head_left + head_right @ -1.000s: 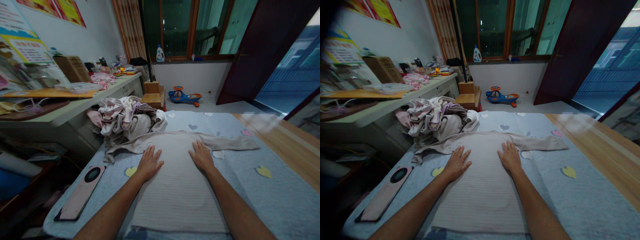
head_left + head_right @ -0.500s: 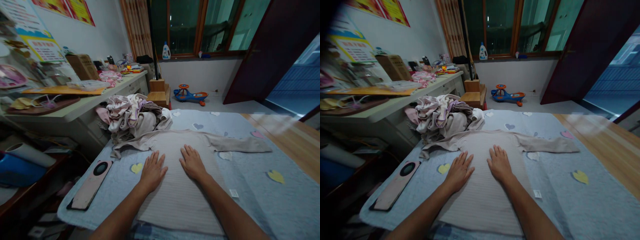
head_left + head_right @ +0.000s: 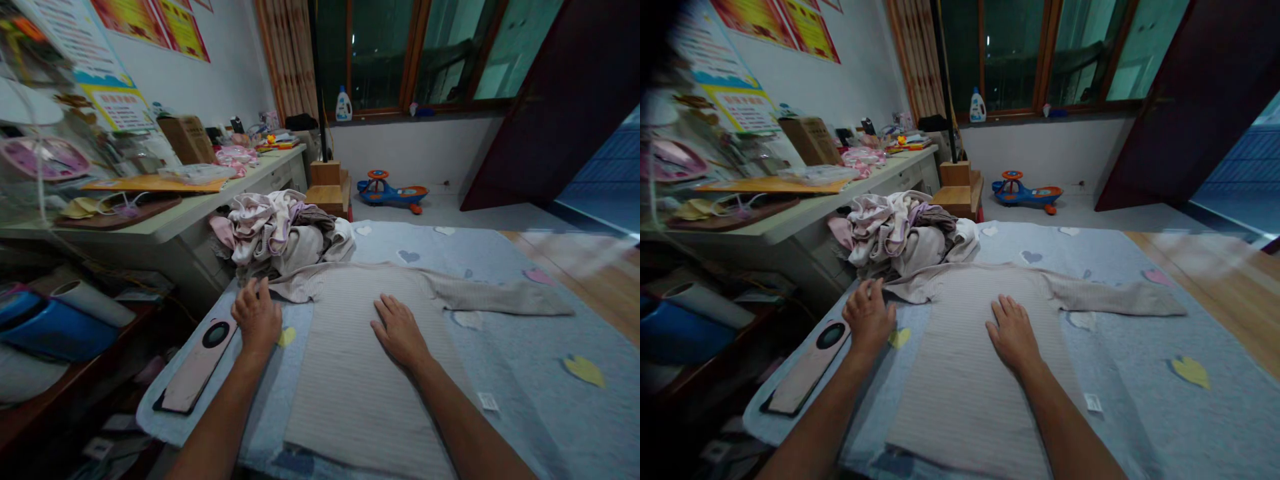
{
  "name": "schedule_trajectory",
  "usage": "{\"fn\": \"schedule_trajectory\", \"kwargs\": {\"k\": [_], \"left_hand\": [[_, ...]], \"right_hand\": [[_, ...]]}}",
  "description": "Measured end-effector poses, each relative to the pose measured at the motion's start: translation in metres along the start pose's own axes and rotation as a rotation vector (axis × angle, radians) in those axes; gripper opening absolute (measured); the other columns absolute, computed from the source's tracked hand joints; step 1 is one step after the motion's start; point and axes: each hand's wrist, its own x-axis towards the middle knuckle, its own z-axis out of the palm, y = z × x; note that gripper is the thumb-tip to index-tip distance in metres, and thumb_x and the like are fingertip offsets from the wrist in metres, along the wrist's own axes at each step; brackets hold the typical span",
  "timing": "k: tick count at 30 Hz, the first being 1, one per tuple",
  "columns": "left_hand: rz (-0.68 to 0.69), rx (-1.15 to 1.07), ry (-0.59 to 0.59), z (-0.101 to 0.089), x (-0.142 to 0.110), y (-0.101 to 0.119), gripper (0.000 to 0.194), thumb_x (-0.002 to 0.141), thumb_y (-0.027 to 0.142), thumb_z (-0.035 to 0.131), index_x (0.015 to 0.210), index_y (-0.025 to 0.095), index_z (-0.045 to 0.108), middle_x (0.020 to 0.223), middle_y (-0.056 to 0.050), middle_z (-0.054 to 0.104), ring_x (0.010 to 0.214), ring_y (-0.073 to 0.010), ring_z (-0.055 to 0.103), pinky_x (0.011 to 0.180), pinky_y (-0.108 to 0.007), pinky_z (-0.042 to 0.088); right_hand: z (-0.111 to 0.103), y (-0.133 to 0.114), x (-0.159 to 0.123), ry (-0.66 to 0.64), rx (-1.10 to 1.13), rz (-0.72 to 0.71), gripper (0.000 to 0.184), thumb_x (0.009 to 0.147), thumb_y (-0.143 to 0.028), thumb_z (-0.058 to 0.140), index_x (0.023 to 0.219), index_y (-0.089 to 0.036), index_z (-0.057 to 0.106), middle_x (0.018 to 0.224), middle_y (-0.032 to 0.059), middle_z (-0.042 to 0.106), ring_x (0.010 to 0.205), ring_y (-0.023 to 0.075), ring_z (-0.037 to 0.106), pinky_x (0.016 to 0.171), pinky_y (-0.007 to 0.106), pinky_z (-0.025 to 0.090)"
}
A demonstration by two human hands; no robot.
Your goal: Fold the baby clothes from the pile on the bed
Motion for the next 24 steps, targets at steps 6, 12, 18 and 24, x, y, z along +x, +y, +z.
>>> {"fn": "schedule_trajectory", "kwargs": {"k": [6,12,18,24], "left_hand": [[0.041,0.089,-0.237,0.013,0.033,-0.019,0.035,0.087,0.017,0.050,0.120,0.015,0.061,0.115,-0.015,0.064,0.110,-0.0325,0.053,0.092,-0.044,0.040],[0.010,0.134,-0.312,0.014,0.047,-0.030,0.030,0.089,0.017,0.045,0.107,0.016,0.069,0.111,-0.015,0.065,0.102,-0.0336,0.055,0.076,-0.039,0.044],[-0.014,0.091,-0.274,0.002,0.048,-0.024,0.028,0.091,0.020,0.044,0.100,0.019,0.070,0.108,-0.012,0.065,0.100,-0.0329,0.054,0.069,-0.036,0.044],[0.111,-0.131,-0.033,-0.024,0.049,0.030,0.026,0.092,0.019,0.045,0.106,0.017,0.066,0.111,-0.011,0.064,0.099,-0.0267,0.057,0.087,-0.038,0.046]], "right_hand": [[0.004,0.003,-0.001,0.064,0.014,-0.025,0.048,0.092,-0.034,0.051,0.134,-0.013,0.054,0.147,0.0167,0.047,0.138,0.0301,0.038,0.113,0.048,0.030],[0.012,0.013,0.000,0.242,0.044,0.023,0.055,0.093,-0.033,0.047,0.141,-0.006,0.045,0.146,0.0214,0.046,0.139,0.0297,0.036,0.114,0.048,0.031],[0.006,0.014,0.001,0.054,-0.035,0.095,0.050,0.093,-0.035,0.046,0.136,-0.009,0.051,0.149,0.0193,0.044,0.140,0.0311,0.034,0.114,0.048,0.028],[0.005,0.022,0.003,0.066,0.048,0.067,0.050,0.091,-0.035,0.048,0.134,-0.009,0.053,0.147,0.0198,0.046,0.139,0.0304,0.037,0.114,0.048,0.029]]}}
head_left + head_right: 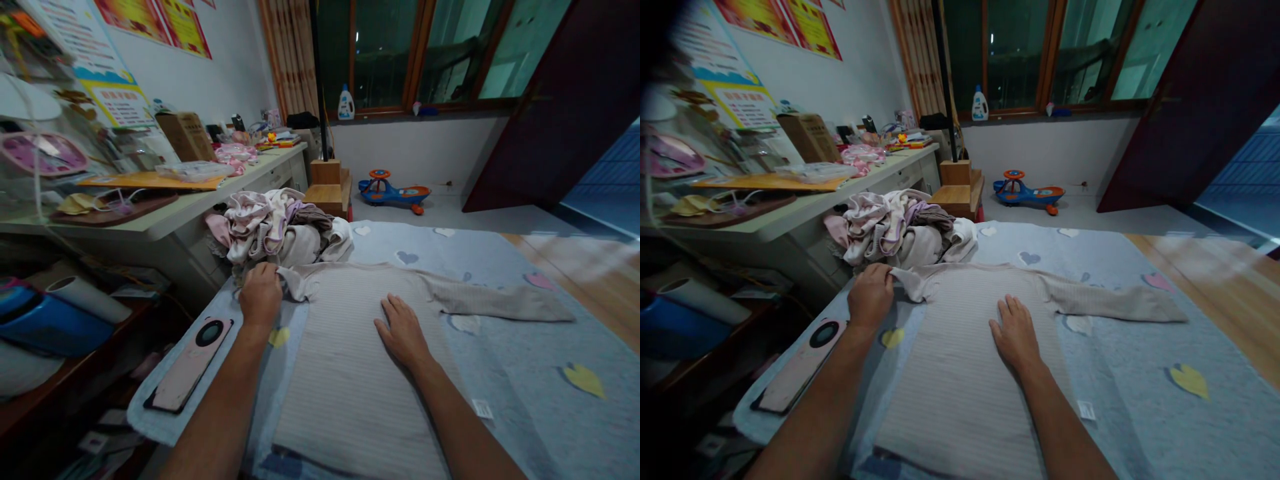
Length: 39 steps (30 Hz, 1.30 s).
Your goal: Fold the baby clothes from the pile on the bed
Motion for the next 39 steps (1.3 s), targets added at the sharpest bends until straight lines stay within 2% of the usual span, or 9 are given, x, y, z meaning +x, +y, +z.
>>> {"fn": "schedule_trajectory", "kwargs": {"k": [3,9,12,19,25,28,31,36,39], "left_hand": [[0.132,-0.174,-0.011,0.001,-0.007,0.041,0.024,0.092,0.017,0.045,0.105,0.018,0.066,0.114,-0.009,0.064,0.109,-0.0240,0.057,0.097,-0.036,0.045],[0.522,-0.574,-0.326,0.014,-0.051,0.089,0.032,0.091,0.014,0.047,0.118,0.022,0.063,0.136,-0.007,0.056,0.125,-0.0194,0.053,0.106,-0.036,0.045],[0.477,-0.606,-0.353,0.012,-0.073,0.078,0.033,0.090,0.012,0.048,0.117,0.021,0.063,0.134,-0.008,0.057,0.127,-0.0212,0.051,0.109,-0.040,0.043],[0.136,-0.428,-0.436,0.008,-0.119,0.016,0.042,0.086,0.023,0.056,0.128,0.016,0.056,0.125,-0.013,0.059,0.120,-0.0270,0.054,0.105,-0.044,0.042],[-0.004,-0.541,-0.582,-0.002,-0.144,0.003,0.047,0.087,0.029,0.052,0.132,0.018,0.050,0.126,-0.013,0.058,0.117,-0.0253,0.056,0.098,-0.039,0.045],[-0.080,-0.552,-0.662,-0.012,-0.145,0.003,0.049,0.086,0.030,0.052,0.134,0.018,0.046,0.108,-0.008,0.064,0.100,-0.0229,0.063,0.087,-0.034,0.046],[-0.123,-0.534,-0.774,-0.019,-0.145,0.002,0.050,0.085,0.034,0.053,0.132,0.018,0.045,0.083,-0.001,0.064,0.083,-0.0212,0.064,0.073,-0.029,0.044],[-0.137,-0.497,-0.810,-0.025,-0.152,-0.001,0.045,0.085,0.032,0.051,0.128,0.018,0.045,0.072,0.003,0.059,0.077,-0.0202,0.064,0.066,-0.026,0.038],[-0.129,-0.489,-0.810,-0.028,-0.154,-0.001,0.049,0.086,0.031,0.051,0.133,0.019,0.042,0.072,0.003,0.060,0.078,-0.0203,0.064,0.066,-0.026,0.038]], "right_hand": [[0.003,0.007,0.001,0.066,0.105,-0.014,0.051,0.090,-0.033,0.048,0.134,-0.007,0.052,0.143,0.0202,0.050,0.136,0.0286,0.042,0.114,0.046,0.032],[0.004,0.012,0.002,0.148,0.257,0.003,0.056,0.087,-0.035,0.049,0.136,-0.007,0.049,0.134,0.0202,0.057,0.126,0.0292,0.050,0.109,0.048,0.039],[0.003,0.010,0.002,0.143,0.259,0.006,0.061,0.086,-0.036,0.051,0.140,-0.008,0.045,0.136,0.0197,0.055,0.126,0.0296,0.049,0.109,0.048,0.038],[-0.003,0.001,0.002,0.029,0.119,-0.020,0.054,0.086,-0.038,0.053,0.134,-0.013,0.053,0.137,0.0168,0.052,0.129,0.0304,0.044,0.111,0.047,0.033],[-0.010,-0.006,0.028,-0.008,0.277,0.132,0.051,0.080,-0.047,0.058,0.121,-0.015,0.059,0.117,0.0151,0.064,0.109,0.0296,0.058,0.096,0.043,0.043],[-0.008,-0.007,0.051,0.032,0.528,0.318,0.074,0.078,-0.052,0.060,0.137,-0.012,0.043,0.103,0.0127,0.069,0.092,0.0254,0.065,0.083,0.036,0.049],[0.000,-0.009,0.070,0.109,0.657,0.475,0.096,0.071,-0.055,0.066,0.146,-0.007,0.029,0.109,0.0173,0.068,0.095,0.0274,0.066,0.080,0.036,0.050],[0.017,-0.010,0.076,0.242,0.650,0.397,0.061,0.072,-0.044,0.060,0.124,-0.012,0.059,0.116,0.0159,0.068,0.101,0.0284,0.063,0.090,0.039,0.047],[0.019,-0.011,0.070,0.261,0.646,0.324,0.054,0.074,-0.038,0.053,0.121,-0.013,0.062,0.116,0.0134,0.069,0.094,0.0258,0.064,0.089,0.039,0.047]]}}
